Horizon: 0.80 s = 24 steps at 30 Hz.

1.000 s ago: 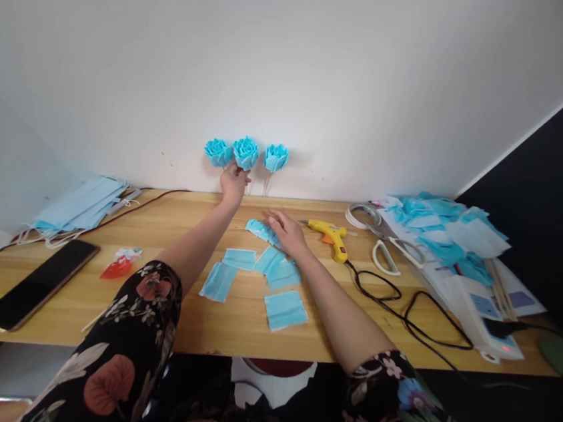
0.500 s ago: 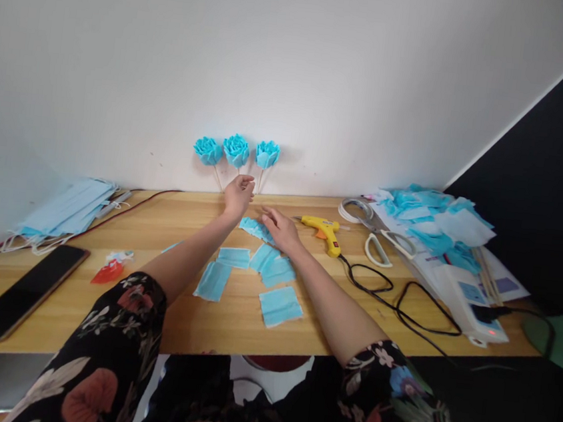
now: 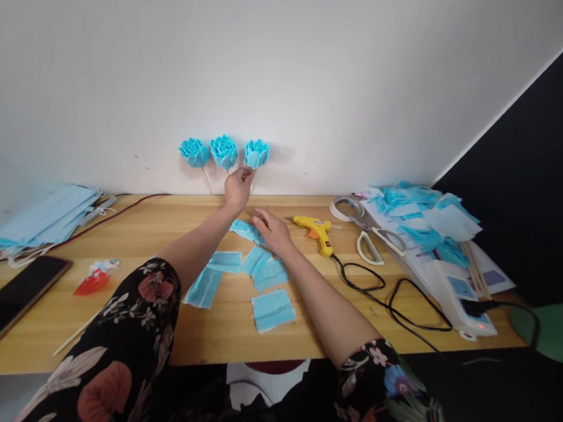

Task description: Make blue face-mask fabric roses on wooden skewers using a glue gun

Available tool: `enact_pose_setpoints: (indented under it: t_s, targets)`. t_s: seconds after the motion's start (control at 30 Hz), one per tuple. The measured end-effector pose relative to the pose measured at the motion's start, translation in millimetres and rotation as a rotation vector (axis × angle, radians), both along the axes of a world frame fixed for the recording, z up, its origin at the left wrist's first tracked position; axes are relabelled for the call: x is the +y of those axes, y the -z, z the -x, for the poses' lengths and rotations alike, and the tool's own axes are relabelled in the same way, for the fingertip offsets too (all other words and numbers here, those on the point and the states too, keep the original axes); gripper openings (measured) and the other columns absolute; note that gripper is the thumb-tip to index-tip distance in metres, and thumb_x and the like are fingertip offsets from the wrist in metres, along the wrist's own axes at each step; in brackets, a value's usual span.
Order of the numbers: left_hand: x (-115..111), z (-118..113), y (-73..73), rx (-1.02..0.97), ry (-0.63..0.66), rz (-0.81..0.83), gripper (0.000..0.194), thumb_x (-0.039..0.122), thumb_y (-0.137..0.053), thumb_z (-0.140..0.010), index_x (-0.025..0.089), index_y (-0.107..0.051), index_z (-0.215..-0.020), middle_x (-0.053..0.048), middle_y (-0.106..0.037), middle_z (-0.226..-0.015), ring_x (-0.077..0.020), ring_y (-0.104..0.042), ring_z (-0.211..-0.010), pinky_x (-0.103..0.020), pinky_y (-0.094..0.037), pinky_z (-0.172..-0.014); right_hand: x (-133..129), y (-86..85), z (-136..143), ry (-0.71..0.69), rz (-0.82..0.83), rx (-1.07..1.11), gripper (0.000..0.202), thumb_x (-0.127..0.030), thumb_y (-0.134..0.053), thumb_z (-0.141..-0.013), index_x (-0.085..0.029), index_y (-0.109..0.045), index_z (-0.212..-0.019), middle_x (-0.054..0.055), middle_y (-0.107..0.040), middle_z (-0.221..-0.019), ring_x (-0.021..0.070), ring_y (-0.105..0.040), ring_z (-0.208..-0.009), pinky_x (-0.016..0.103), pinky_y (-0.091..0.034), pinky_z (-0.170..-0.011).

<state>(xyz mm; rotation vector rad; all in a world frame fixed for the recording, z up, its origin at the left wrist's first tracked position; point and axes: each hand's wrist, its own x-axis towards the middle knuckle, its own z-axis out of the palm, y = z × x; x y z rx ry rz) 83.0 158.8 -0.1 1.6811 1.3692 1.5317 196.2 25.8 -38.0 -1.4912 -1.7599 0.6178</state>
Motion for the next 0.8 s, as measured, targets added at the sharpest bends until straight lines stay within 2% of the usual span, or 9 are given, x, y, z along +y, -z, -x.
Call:
enact_pose_setpoints:
  t_s: [0.1,0.17,0.23,0.33,0.4,0.5,0.67,0.8]
  targets:
    - [0.8,-11.3,-19.4,-0.026,0.009,-0.106,0.005,0.016,-0.063,-0.081,0.017,-0.068,-0.079,-0.007,-0.074,-0.081,-0.0204,-0.069,-0.080,-0.032,-0.053,-0.083,0.0,0.7,-0.3,-0.005,-0.010,0.005,0.039,-0.034,-0.049,-0.101,-0.018,-0.066,-0.133,0.010,-0.077,-0.120,0.0240,-0.071,-0.113,0.037,-0.052,-0.099]
    - [-4.0,-22.4,-33.4,-0.046,0.087,-0.160,0.003,0.016,-0.066,-0.081,0.017,-0.067,-0.078,-0.006,-0.073,-0.080,-0.0184,-0.068,-0.079,-0.030,-0.054,-0.080,-0.4,0.7,-0.5,-0.004,-0.013,0.023,0.038,-0.033,-0.049,-0.101,-0.019,-0.066,-0.132,0.008,-0.078,-0.116,0.0226,-0.072,-0.110,0.035,-0.053,-0.096]
    - [-16.2,-31.8,-43.4,-0.100,0.173,-0.163,0.002,0.018,-0.067,-0.081,0.017,-0.066,-0.080,-0.004,-0.072,-0.080,-0.0159,-0.066,-0.077,-0.025,-0.054,-0.071,-1.0,-0.1,-0.6,-0.005,-0.004,0.026,0.038,-0.032,-0.048,-0.101,-0.021,-0.065,-0.133,0.006,-0.079,-0.113,0.0217,-0.072,-0.108,0.034,-0.053,-0.094]
    - [-44.4,-32.8,-47.3,-0.176,0.295,-0.127,0.008,0.024,-0.068,-0.082,0.017,-0.064,-0.082,-0.005,-0.072,-0.086,-0.0136,-0.065,-0.073,-0.020,-0.051,-0.055,-1.3,-1.8,-0.5,0.011,0.011,-0.014,0.037,-0.034,-0.049,-0.100,-0.023,-0.066,-0.131,0.006,-0.079,-0.114,0.0236,-0.072,-0.108,0.036,-0.053,-0.093]
    - [-63.2,-22.0,-44.6,-0.184,0.378,-0.106,0.014,0.030,-0.068,-0.083,0.016,-0.065,-0.084,-0.004,-0.072,-0.083,-0.0121,-0.065,-0.069,-0.020,-0.053,-0.056,-0.5,-1.5,-0.3,0.013,0.010,-0.020,0.038,-0.034,-0.048,-0.100,-0.023,-0.066,-0.131,0.007,-0.079,-0.115,0.0244,-0.072,-0.110,0.037,-0.053,-0.094]
    - [-84.5,5.9,-36.6,-0.183,0.437,-0.089,0.018,0.033,-0.068,-0.082,0.016,-0.068,-0.089,-0.006,-0.074,-0.085,-0.0142,-0.068,-0.076,-0.022,-0.058,-0.064,1.7,2.0,-0.3,-0.009,-0.008,0.016,0.039,-0.030,-0.046,-0.101,-0.021,-0.063,-0.134,0.007,-0.079,-0.114,0.0227,-0.072,-0.110,0.037,-0.053,-0.096]
    - [-105.2,52.6,-12.8,-0.111,0.308,-0.109,0.019,0.034,-0.065,-0.085,0.016,-0.071,-0.090,-0.006,-0.077,-0.085,-0.0151,-0.069,-0.071,-0.026,-0.057,-0.069,3.9,6.0,-1.7,-0.005,-0.121,0.067,0.037,-0.031,-0.046,-0.101,-0.019,-0.065,-0.130,0.008,-0.079,-0.113,0.0226,-0.072,-0.110,0.039,-0.054,-0.098]
    - [-113.0,73.2,5.4,-0.032,0.239,-0.200,0.015,0.028,-0.062,-0.085,0.017,-0.071,-0.079,-0.006,-0.076,-0.079,-0.0190,-0.071,-0.077,-0.029,-0.056,-0.073,-0.5,0.3,0.1,-0.012,-0.301,0.137,0.037,-0.028,-0.043,-0.100,-0.021,-0.068,-0.126,0.008,-0.079,-0.112,0.0215,-0.073,-0.107,0.040,-0.055,-0.100]
